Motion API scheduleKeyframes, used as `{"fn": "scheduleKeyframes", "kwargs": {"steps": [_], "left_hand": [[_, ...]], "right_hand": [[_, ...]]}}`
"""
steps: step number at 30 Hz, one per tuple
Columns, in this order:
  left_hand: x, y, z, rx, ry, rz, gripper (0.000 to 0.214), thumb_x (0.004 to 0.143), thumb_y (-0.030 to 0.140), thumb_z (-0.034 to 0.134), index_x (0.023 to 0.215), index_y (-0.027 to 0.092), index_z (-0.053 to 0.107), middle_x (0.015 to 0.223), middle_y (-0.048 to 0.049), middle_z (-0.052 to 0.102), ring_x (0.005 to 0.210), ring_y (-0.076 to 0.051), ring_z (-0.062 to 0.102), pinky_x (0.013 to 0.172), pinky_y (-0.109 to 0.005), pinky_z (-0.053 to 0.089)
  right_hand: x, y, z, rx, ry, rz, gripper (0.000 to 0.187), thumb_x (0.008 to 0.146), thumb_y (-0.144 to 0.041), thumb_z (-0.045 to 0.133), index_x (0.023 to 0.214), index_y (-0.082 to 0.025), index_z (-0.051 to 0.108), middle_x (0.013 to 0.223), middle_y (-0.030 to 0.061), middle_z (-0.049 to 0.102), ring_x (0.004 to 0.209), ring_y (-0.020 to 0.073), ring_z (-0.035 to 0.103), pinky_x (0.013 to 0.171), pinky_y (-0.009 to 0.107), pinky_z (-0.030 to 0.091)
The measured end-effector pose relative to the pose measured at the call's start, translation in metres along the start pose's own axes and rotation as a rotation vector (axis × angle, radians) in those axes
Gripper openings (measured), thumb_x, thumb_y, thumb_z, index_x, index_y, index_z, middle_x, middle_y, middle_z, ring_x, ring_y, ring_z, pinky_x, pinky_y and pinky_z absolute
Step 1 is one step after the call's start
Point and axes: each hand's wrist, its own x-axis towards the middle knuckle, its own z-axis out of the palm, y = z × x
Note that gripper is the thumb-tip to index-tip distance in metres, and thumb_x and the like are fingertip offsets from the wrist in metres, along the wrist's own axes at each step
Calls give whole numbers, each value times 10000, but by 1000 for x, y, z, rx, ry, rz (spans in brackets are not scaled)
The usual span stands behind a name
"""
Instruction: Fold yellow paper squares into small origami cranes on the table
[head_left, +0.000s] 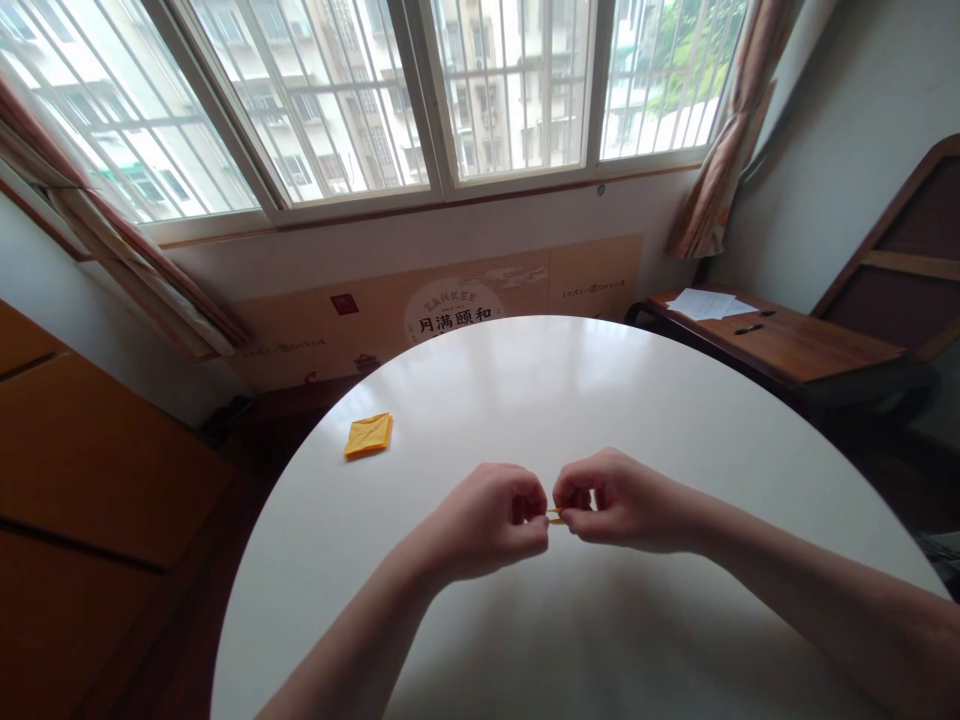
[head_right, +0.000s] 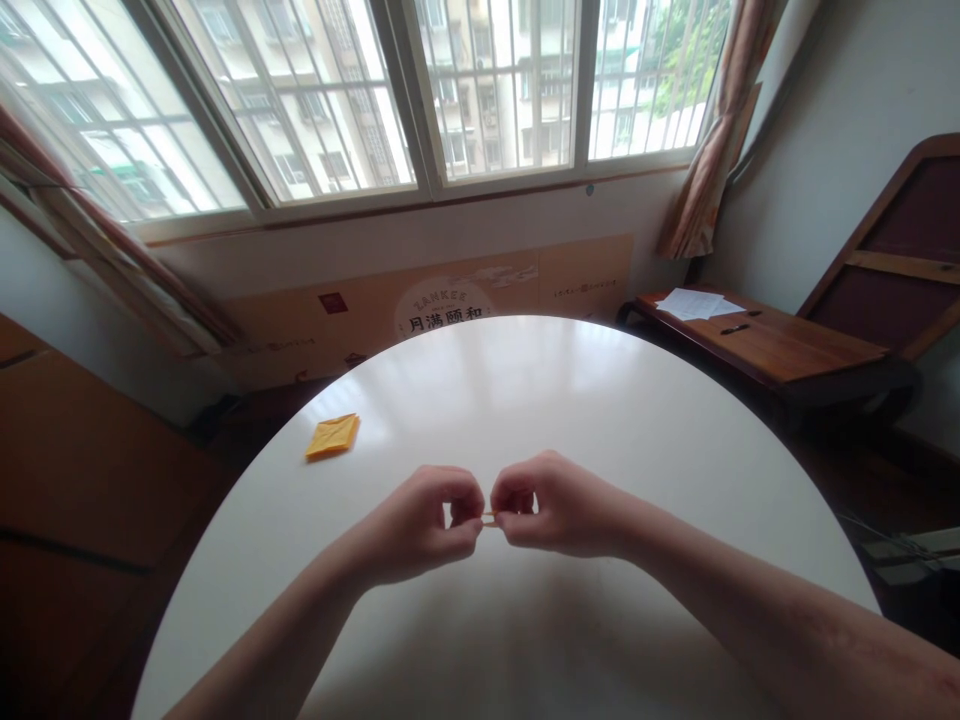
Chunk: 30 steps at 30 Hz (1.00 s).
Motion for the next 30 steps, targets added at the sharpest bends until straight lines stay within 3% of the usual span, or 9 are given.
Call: {"fn": "scheduleKeyframes", "kwargs": {"steps": [4,9,15,30], "left_hand": [[1,-6,-8,-61,103,-19,74,713,121,562,663,166,592,642,19,582,602,-106,514,523,-189,398],[5,-10,-6,-254,250,-51,152,839,291,628,802,147,658,679,2,597,538,-97,528,446,-178,432],[7,-7,4,-473,214,-61,250,831,372,698,841,122,702,667,-21,625,550,-116,550,393,-177,459],[10,-10,10,-800,130,-120,312,759,419,781,772,122,688,584,0,593,526,-99,524,386,-150,430]], "right_hand": [[1,1,-6,121,54,103,42,802,-162,650,770,-160,677,677,2,661,593,108,553,511,199,422],[5,7,-4,585,60,226,213,841,-355,725,872,-155,657,753,38,689,626,138,621,439,187,470],[5,7,7,879,1,312,294,812,-408,784,854,-151,647,780,33,672,641,129,648,419,160,493],[3,12,9,1082,-140,318,213,868,-327,746,888,-145,637,716,18,659,583,97,620,442,155,532]]}}
